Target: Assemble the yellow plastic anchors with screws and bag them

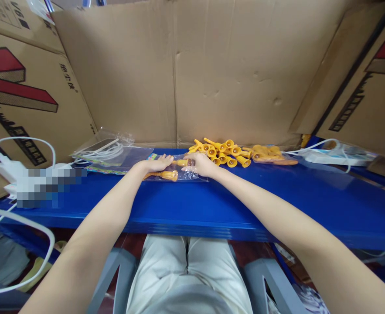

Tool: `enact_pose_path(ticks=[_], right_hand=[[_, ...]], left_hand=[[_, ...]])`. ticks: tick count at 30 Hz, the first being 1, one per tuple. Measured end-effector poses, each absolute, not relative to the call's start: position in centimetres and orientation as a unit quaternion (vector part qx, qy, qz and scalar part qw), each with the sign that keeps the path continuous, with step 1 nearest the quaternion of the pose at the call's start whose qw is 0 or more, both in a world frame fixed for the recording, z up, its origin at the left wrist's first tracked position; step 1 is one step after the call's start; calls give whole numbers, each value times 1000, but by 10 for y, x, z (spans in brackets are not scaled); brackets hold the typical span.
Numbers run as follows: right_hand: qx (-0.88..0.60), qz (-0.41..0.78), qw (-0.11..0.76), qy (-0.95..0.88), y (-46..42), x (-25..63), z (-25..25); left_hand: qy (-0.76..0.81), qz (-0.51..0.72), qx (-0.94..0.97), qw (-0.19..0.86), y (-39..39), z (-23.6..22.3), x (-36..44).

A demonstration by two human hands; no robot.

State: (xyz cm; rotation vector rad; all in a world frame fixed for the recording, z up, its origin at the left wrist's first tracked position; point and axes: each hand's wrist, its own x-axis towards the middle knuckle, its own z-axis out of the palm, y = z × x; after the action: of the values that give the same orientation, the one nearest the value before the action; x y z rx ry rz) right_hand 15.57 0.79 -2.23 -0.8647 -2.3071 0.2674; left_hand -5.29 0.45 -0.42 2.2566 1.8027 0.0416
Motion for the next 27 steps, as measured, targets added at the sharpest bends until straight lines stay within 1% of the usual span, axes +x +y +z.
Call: enact_pose_path(ticks=[4, 8, 13, 16, 20, 23, 25, 27], right_hand=[[-259, 97, 298, -914, 18, 155, -21], [-287, 128, 318, -895, 32, 147, -24], [-385, 237, 385, -805, 43, 123, -32], [-412, 326, 422, -739, 43, 113, -34], [-425, 450, 435, -654, 42, 106, -32], [-422, 518, 438, -601, 40, 105, -29], [-420, 536, 441, -584, 37, 105, -28], [-412, 524, 443, -599, 32, 105, -26]], left_hand=[[640, -2, 764, 89, 5, -6, -48], [650, -11, 757, 68, 6, -9, -46], [657, -12, 753, 46, 8, -12, -46], [656, -6, 754, 37, 17, -17, -49], [648, 19, 760, 46, 31, -25, -56], [642, 33, 765, 50, 36, -28, -60], [640, 36, 766, 49, 37, -27, -60], [637, 37, 768, 49, 35, -25, -60]])
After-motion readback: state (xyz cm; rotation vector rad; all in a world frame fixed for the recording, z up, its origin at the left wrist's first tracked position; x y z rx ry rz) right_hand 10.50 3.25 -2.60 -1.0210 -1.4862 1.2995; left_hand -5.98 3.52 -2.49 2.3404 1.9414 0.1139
